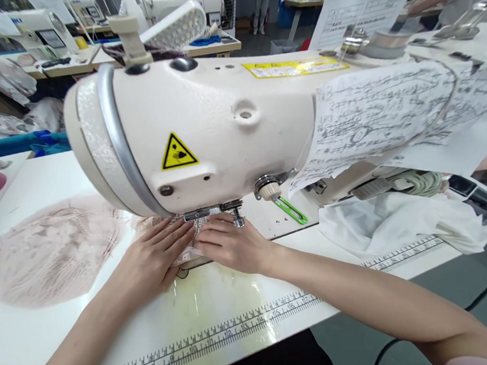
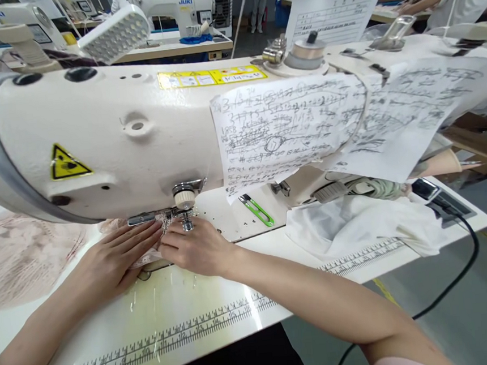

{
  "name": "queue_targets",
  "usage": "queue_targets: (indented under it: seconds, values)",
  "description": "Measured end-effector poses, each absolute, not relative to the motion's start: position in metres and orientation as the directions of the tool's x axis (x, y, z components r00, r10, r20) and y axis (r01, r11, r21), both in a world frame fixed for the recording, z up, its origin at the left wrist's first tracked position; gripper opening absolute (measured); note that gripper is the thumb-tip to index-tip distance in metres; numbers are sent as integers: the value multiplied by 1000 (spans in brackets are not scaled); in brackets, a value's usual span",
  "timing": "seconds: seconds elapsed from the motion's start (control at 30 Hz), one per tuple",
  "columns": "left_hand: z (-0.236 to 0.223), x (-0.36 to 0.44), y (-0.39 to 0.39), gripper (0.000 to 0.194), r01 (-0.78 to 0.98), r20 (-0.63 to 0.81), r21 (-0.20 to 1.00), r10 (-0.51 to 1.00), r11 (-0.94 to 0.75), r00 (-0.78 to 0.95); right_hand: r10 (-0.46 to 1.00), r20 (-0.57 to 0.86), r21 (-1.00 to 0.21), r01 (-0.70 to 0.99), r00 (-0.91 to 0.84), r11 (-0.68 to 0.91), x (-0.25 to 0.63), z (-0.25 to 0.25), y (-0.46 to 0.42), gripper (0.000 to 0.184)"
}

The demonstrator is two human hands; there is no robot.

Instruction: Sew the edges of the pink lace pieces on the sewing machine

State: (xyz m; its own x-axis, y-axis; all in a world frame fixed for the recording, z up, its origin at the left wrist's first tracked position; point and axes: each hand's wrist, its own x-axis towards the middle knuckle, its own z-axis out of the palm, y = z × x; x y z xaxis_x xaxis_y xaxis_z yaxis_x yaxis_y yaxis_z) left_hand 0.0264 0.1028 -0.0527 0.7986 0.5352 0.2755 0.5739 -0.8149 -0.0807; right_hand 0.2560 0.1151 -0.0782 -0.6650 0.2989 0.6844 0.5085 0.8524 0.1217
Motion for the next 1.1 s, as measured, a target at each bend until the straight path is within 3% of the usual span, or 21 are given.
queue_targets:
  seconds: [0.4,0.6,1.1]
  values:
    - [-56,30,98,47,640,276,-104,596,-761,754,332,638,68,481,-695,874,257,-83,115,16]
    - [-56,35,95,44,664,312,-98,610,-742,728,310,685,86,495,-659,865,256,-82,115,19]
    - [-61,47,89,43,691,332,-235,612,-684,718,357,678,78,545,-643,835,260,-77,113,20]
